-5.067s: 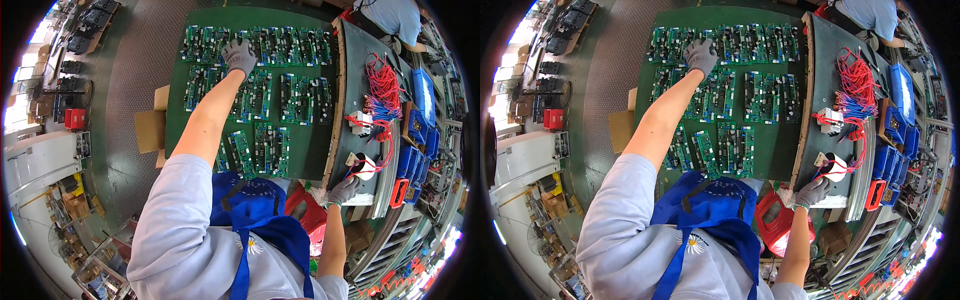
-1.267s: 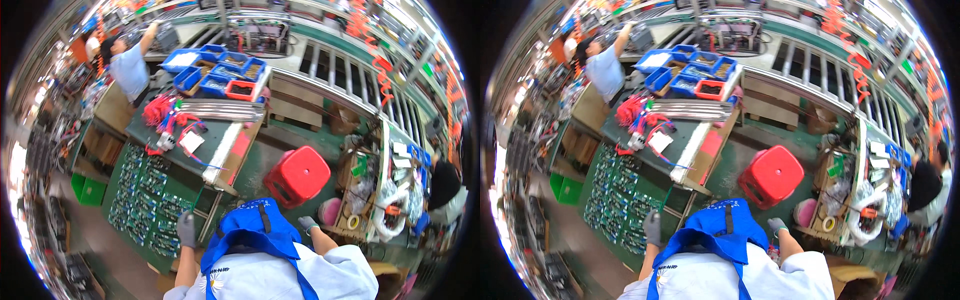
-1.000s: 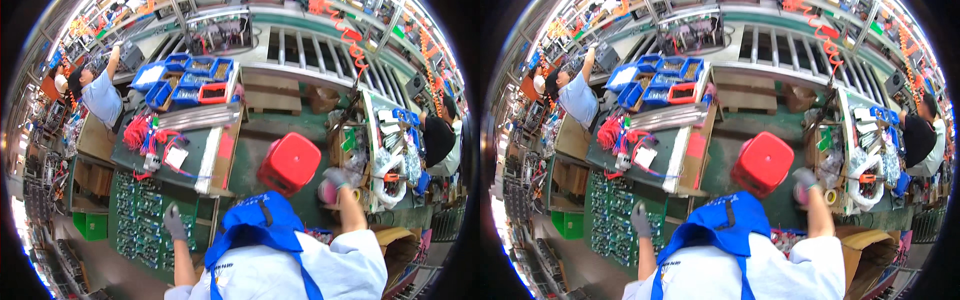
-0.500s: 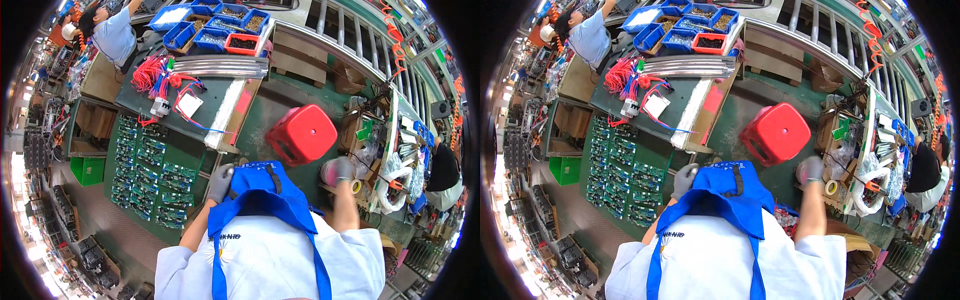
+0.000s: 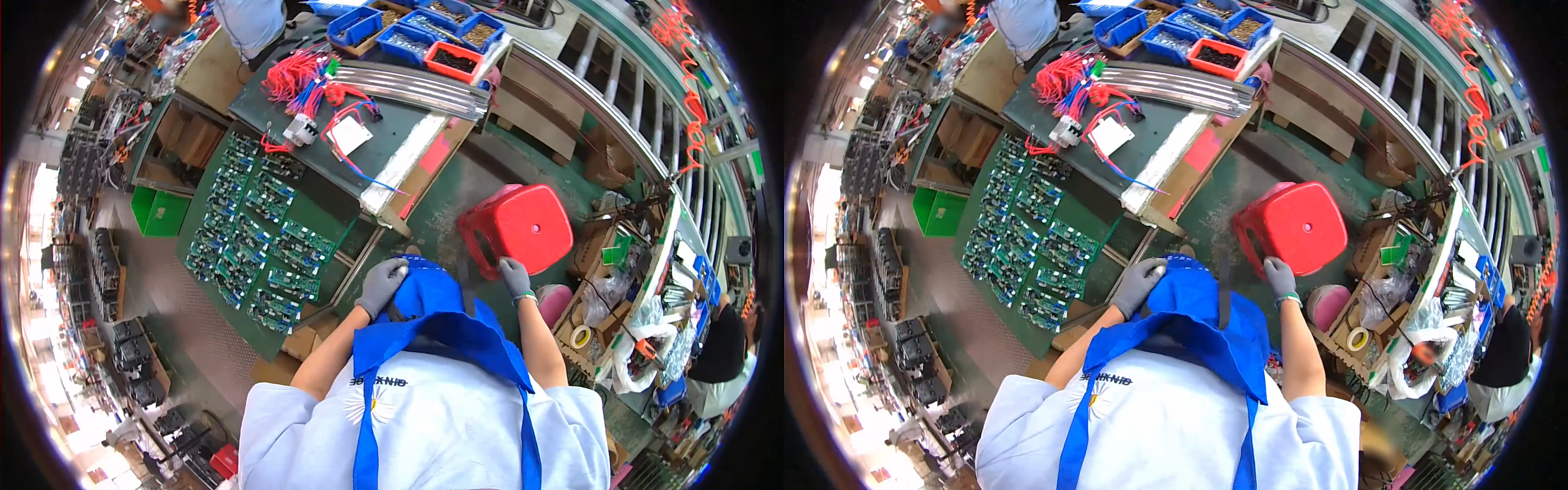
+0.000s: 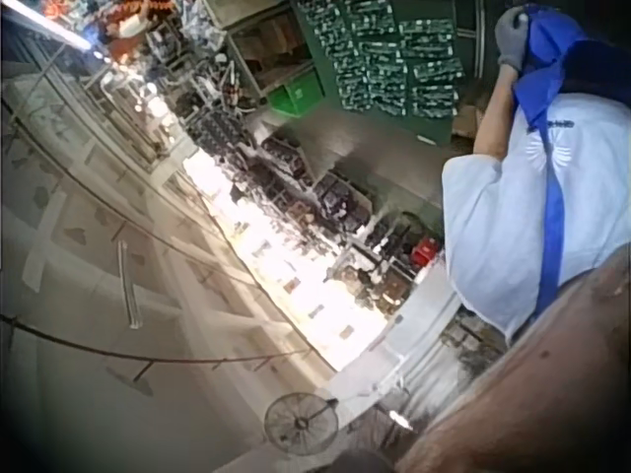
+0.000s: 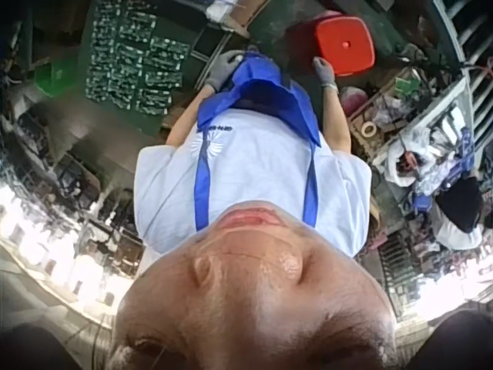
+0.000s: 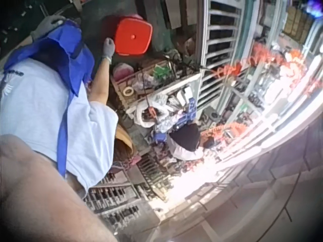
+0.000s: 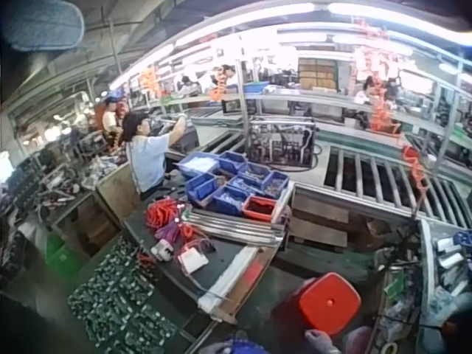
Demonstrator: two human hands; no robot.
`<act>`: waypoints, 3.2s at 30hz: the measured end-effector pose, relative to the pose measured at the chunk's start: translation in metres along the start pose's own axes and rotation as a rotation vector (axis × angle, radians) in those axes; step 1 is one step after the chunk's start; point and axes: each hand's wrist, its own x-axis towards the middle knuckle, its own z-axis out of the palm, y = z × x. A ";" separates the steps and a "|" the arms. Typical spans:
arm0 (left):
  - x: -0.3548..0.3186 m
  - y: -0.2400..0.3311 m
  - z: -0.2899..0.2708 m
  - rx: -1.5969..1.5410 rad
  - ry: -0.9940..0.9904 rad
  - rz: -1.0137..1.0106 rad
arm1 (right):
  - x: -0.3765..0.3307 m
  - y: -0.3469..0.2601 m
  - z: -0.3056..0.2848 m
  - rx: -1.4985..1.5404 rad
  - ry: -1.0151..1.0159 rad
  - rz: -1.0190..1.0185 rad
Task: The person sits at a workbench and handles various electronic components, including metal heat sinks and circuit boards. They pick up and inspect metal heat sinks, moving them between a plastic bag and the table surface. Later, the person handles long silver aluminum extrusions, picking them up and arranging them on the workbench.
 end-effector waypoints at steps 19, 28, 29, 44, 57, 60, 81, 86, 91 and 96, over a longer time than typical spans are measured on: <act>0.275 0.065 -0.159 0.709 0.666 0.159 | 0.091 -0.042 -0.075 0.090 -0.119 0.158; 0.330 0.078 -0.224 0.192 0.146 -0.035 | 0.165 -0.209 -0.081 -0.035 0.000 -0.158; 0.325 0.087 -0.234 0.130 0.258 0.025 | 0.167 -0.217 -0.087 -0.055 0.012 -0.154; 0.411 0.119 -0.403 0.607 0.861 0.087 | 0.307 -0.332 -0.148 -0.071 -0.013 -0.363; 0.359 0.137 -0.106 0.156 0.091 -0.016 | 0.385 -0.305 -0.065 0.677 -0.490 0.278; 0.332 0.107 0.009 -1.062 -0.356 -0.717 | 0.385 -0.300 -0.065 0.560 -0.480 0.252; 0.218 0.064 -0.006 -1.203 0.044 -0.504 | 0.204 -0.292 0.036 0.384 -0.631 -0.073; 0.209 0.087 -0.041 -0.684 0.044 -0.582 | 0.225 -0.303 0.005 0.145 -0.634 -0.084; 0.198 0.083 -0.067 -0.087 0.062 -0.524 | 0.239 -0.302 -0.008 -0.002 -0.580 -0.131; 0.207 0.111 -0.076 0.507 -0.029 -0.616 | 0.260 -0.306 -0.025 -0.188 -0.694 -0.213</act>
